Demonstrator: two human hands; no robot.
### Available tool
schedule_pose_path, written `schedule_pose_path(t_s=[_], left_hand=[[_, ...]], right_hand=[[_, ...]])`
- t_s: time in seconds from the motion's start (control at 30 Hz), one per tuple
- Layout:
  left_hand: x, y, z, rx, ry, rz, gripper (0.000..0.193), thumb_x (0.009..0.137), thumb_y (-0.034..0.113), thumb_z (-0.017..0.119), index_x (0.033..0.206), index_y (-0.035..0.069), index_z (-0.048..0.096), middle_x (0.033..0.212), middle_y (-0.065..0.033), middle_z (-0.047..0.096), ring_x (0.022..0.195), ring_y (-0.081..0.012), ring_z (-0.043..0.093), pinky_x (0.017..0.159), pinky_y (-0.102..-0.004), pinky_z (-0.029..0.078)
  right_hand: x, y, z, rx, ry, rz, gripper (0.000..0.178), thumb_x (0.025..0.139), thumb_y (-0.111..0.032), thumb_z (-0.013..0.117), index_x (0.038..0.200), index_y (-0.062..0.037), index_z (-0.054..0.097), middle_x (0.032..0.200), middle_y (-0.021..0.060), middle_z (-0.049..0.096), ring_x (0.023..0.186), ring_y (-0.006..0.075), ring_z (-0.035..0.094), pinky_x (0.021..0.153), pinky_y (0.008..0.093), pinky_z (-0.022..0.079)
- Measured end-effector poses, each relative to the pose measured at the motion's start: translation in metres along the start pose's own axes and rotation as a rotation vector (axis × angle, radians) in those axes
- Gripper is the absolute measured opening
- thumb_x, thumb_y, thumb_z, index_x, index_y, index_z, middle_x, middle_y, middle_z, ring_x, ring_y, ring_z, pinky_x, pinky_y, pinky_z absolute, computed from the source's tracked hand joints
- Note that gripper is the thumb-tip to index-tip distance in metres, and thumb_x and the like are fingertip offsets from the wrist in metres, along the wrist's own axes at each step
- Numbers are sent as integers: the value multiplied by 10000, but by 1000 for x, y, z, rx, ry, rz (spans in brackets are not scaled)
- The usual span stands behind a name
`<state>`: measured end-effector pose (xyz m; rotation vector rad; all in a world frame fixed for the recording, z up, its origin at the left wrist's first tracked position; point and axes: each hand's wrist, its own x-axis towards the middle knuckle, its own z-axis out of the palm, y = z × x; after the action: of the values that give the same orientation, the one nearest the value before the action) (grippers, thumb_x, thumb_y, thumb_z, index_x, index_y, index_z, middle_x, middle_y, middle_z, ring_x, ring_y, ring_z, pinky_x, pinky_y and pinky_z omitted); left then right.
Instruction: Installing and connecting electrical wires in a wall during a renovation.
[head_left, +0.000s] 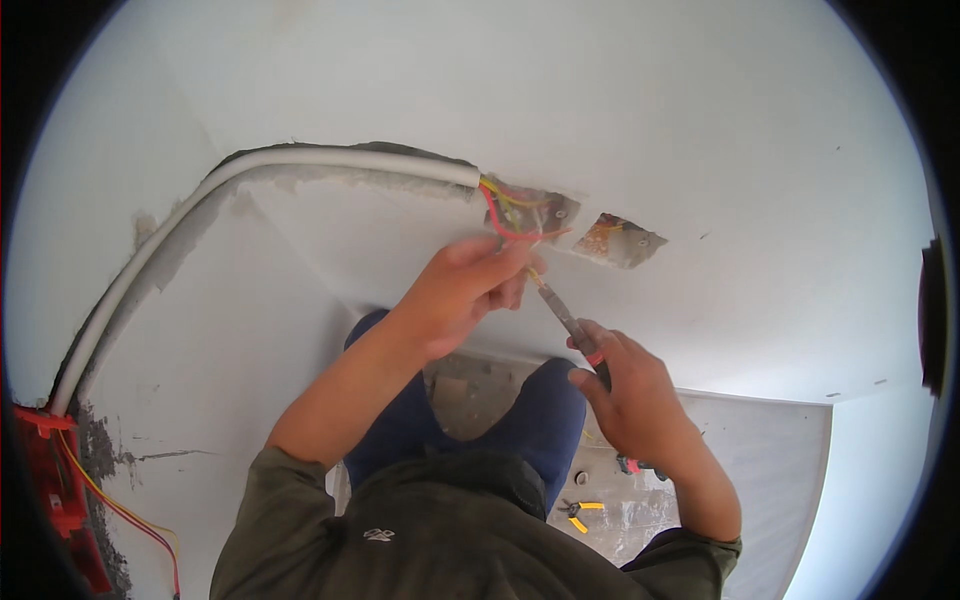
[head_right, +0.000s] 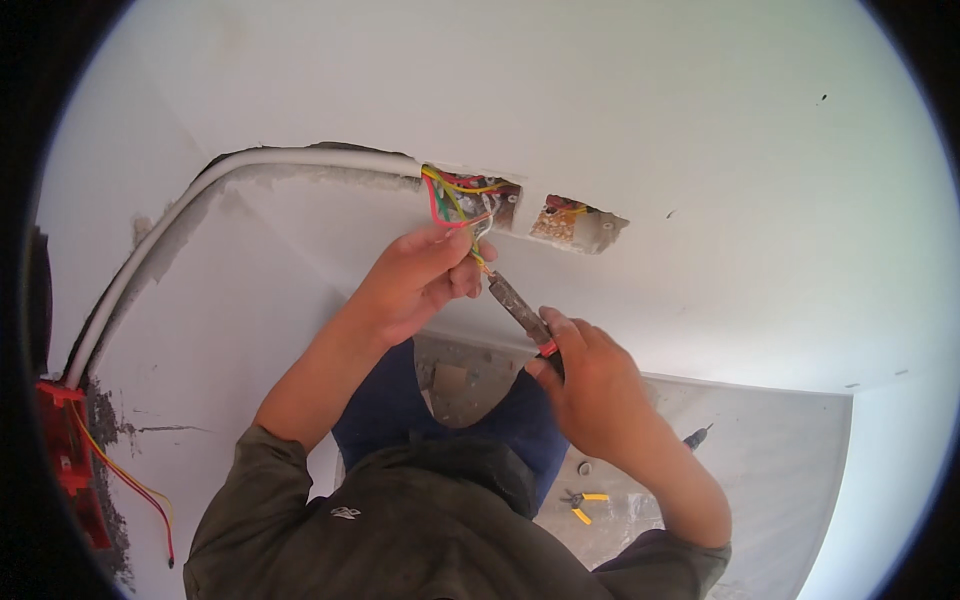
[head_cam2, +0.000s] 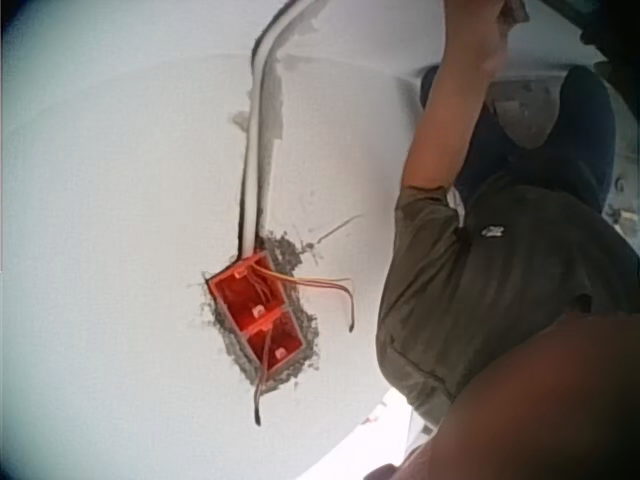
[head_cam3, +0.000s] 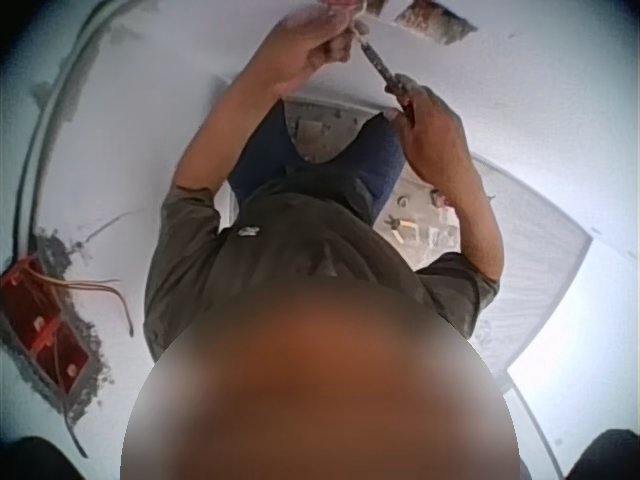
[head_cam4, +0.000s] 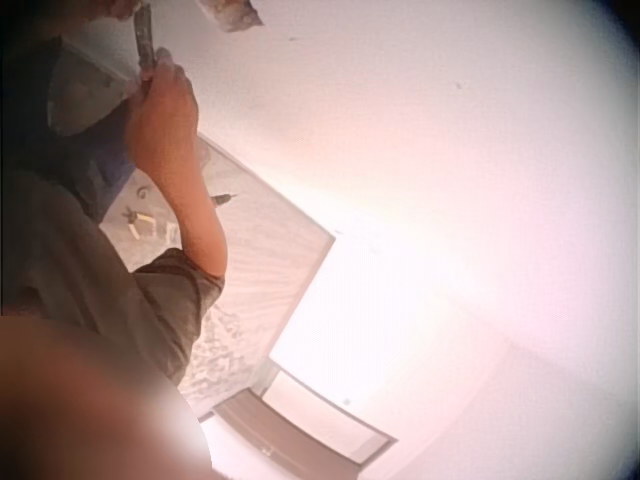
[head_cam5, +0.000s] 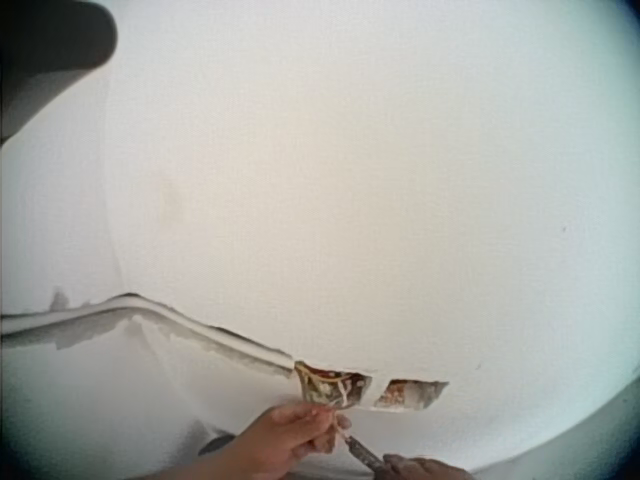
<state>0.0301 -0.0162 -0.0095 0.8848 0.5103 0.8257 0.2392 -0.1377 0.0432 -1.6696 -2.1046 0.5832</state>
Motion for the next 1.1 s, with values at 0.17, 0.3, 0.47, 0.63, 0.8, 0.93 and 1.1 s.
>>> schedule_pose_path(t_s=[0.17,0.3,0.47,0.63,0.8,0.93,1.1], left_hand=[[-5,-23,-2,-231,-157,-17,390,977,289,588,1256,21,539,970,-25,600,883,-162,567,845,-353,472],[-2,-33,18,-335,-147,77,399,972,318,594,1270,56,552,1046,-32,596,940,-166,568,878,-361,472],[8,-45,21,-430,-228,178,391,980,326,578,1285,80,565,976,-46,625,936,-169,566,852,-341,464],[16,-55,31,-238,-105,329,338,1007,252,535,1275,47,555,927,-65,641,885,-174,579,833,-326,465],[18,-56,45,-73,92,436,310,1018,206,511,1263,18,543,950,-91,656,854,-187,608,798,-330,489],[2,-39,39,-141,51,239,303,995,163,535,1237,-16,563,947,-108,668,813,-174,623,771,-321,511],[-43,-32,-26,295,146,164,193,961,68,561,1088,-41,658,916,-73,665,770,-124,593,712,-275,501]], right_hand=[[-8,7,6,297,-112,136,331,932,-180,593,1224,-28,559,1046,213,631,965,411,610,831,413,483],[-23,24,21,384,-85,177,299,940,-183,583,1204,-42,570,928,185,632,851,345,621,769,380,480],[-42,41,29,542,-108,241,260,947,-177,584,1159,-25,578,779,52,583,737,124,527,709,291,441],[-51,52,36,651,-151,295,322,958,-156,577,1217,35,568,1050,66,654,1032,143,559,976,315,413],[-49,54,51,837,-205,309,404,969,-189,582,1290,50,526,1093,78,665,1079,154,562,990,324,409],[-46,57,55,892,-225,241,466,968,-205,589,1344,48,479,1137,104,649,1106,183,568,1008,340,402],[-57,60,69,999,-76,135,526,952,-241,596,1368,45,445,1164,126,607,1121,220,564,987,378,427]])
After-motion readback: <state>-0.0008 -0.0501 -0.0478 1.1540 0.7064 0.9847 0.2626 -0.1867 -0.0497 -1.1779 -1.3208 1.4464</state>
